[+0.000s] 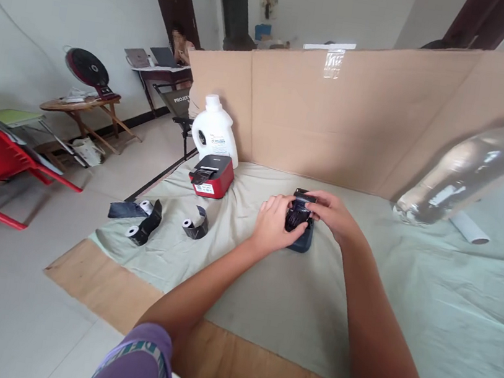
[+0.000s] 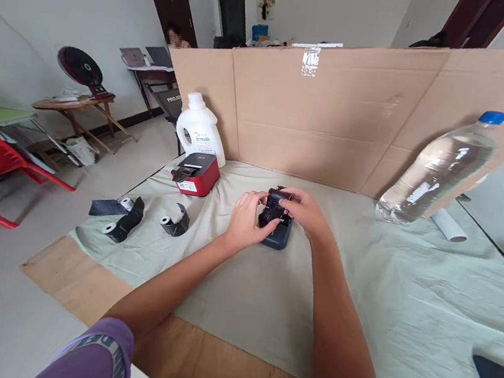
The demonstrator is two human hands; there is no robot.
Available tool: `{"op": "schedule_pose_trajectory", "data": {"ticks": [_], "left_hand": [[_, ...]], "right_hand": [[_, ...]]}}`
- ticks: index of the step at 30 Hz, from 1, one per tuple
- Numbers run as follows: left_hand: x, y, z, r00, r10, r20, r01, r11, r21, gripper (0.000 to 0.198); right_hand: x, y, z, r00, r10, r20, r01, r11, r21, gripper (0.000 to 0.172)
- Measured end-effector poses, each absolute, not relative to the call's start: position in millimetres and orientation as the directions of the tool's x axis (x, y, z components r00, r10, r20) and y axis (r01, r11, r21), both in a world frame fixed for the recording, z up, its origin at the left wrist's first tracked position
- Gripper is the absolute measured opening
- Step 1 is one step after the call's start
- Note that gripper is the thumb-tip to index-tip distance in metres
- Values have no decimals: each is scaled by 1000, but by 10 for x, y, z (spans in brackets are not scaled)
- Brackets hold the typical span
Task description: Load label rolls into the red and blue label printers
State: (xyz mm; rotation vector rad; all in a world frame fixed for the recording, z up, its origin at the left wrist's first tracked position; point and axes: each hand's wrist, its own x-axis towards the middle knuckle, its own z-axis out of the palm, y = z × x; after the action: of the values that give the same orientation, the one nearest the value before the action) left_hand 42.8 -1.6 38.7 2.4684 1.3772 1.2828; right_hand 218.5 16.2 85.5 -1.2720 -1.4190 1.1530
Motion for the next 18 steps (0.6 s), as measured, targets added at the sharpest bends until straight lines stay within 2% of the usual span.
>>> {"op": "schedule_pose_trajectory", "data": {"ticks": [3,6,10,18], "left_hand": [[344,-52,160,440,664,605,633,-707,314,61],[261,-66,-56,611,578,540,569,-796,208,56],[248,-24,-177,622,559,548,573,-802,168,47],[271,5,-233,595,592,544,584,-783,213,40]], "right_hand": [[2447,258,698,-18,999,-51,217,-46,-975,30],[2570,336,528,32,999,-20,359,-30,-933,26],[2535,416,356,7,998,64,533,50,-845,18],[2334,438,198,-68,986,154,803,146,-578,18]]}}
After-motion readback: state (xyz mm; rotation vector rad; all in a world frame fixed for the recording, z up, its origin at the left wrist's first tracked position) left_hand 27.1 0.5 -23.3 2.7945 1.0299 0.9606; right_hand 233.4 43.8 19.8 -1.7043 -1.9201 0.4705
